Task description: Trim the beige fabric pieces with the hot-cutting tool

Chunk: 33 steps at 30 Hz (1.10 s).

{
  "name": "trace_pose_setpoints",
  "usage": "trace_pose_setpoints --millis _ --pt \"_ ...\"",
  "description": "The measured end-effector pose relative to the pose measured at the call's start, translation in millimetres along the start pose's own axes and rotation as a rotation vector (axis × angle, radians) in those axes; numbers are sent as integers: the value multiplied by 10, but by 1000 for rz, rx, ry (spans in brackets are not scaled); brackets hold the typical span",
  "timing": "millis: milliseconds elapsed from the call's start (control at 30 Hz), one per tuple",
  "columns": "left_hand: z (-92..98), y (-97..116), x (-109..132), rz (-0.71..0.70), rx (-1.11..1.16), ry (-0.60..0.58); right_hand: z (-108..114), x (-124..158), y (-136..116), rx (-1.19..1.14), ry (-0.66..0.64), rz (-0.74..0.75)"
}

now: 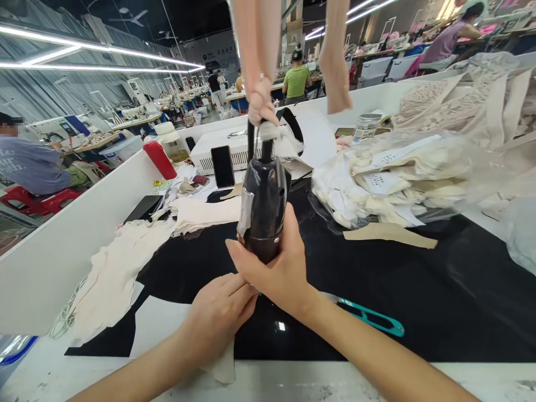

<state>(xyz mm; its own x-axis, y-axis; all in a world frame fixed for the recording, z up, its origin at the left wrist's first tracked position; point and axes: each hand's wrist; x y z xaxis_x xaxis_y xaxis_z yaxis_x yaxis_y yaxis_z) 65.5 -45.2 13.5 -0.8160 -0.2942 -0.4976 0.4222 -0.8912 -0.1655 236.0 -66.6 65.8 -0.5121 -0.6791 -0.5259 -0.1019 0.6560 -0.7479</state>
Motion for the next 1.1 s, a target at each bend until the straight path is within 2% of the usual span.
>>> trace_pose_setpoints --millis 167,400,567,767,967,1100 --pt "90 -71 -50 61 17 112 23 -18 -22 30 5 -33" --pt "33 -57 -15 78 -19 53 31 -14 -22 17 -10 -34" --pt "5 -32 -2 80 -41 75 15 -28 20 -35 36 -2" --pt "-74 -16 13 101 -42 100 14 -53 50 -145 -6 5" --pt "-65 -55 18 111 -58 123 38 -36 52 -154 -13 6" --pt "-86 -55 27 87 -106 86 64 -20 36 -169 -12 -18"
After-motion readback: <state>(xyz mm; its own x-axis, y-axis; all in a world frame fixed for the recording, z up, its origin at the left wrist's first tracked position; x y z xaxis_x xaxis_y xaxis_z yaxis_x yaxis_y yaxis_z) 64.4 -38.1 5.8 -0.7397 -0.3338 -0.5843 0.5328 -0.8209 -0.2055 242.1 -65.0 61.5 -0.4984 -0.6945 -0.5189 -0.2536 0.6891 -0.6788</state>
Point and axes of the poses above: each hand's wrist, its own x-axis away from the middle knuckle, its own z-axis out of the back of the hand, y = z × x, and after that the axes turned 11 degrees about -x, right-handed
